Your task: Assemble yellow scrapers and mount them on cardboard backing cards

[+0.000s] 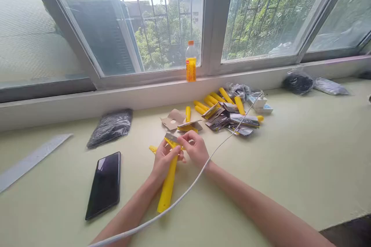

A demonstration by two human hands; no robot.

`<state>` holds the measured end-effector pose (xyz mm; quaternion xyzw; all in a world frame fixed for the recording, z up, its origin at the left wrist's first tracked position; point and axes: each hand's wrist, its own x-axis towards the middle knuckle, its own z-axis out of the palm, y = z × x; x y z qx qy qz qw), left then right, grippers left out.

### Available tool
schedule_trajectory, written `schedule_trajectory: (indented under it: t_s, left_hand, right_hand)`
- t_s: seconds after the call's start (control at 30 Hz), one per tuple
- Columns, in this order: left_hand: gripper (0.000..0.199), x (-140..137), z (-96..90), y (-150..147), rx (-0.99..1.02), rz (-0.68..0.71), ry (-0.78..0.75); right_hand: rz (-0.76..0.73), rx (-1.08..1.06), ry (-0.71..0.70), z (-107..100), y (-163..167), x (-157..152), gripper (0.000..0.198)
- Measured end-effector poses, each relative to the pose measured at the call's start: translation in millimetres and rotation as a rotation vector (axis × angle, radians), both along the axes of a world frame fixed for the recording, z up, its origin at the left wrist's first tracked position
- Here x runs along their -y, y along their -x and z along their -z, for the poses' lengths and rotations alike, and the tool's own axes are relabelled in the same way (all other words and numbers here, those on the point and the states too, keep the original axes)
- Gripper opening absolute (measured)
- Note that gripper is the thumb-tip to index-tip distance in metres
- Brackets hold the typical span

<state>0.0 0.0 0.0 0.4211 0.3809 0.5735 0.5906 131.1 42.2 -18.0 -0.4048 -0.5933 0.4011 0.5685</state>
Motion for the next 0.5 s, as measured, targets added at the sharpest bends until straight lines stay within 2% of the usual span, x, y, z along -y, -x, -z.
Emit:
schedule_trajectory:
  t_s: [0.2, 0.33, 0.5]
  left_hand:
    - [0.053, -4.2, 2.4, 2.6, -0.004, 0.010, 0.024]
    - [0.051, -5.2, 2.9, 3.2, -0.001, 0.015, 0.011]
    - [0.054, -4.9, 2.8, 2.4, 0.030, 0.068, 0.006]
  right_hand:
    - [-0.159, -0.178, 0.189, 5.0, 1.1, -2.3, 0.041]
    - [-0.148, -0.201, 0.211, 3.6, 0.1, -2.9, 0.045]
    - [-0.236, -0.270, 0.243, -2.6, 2.7, 3.7, 0.046]
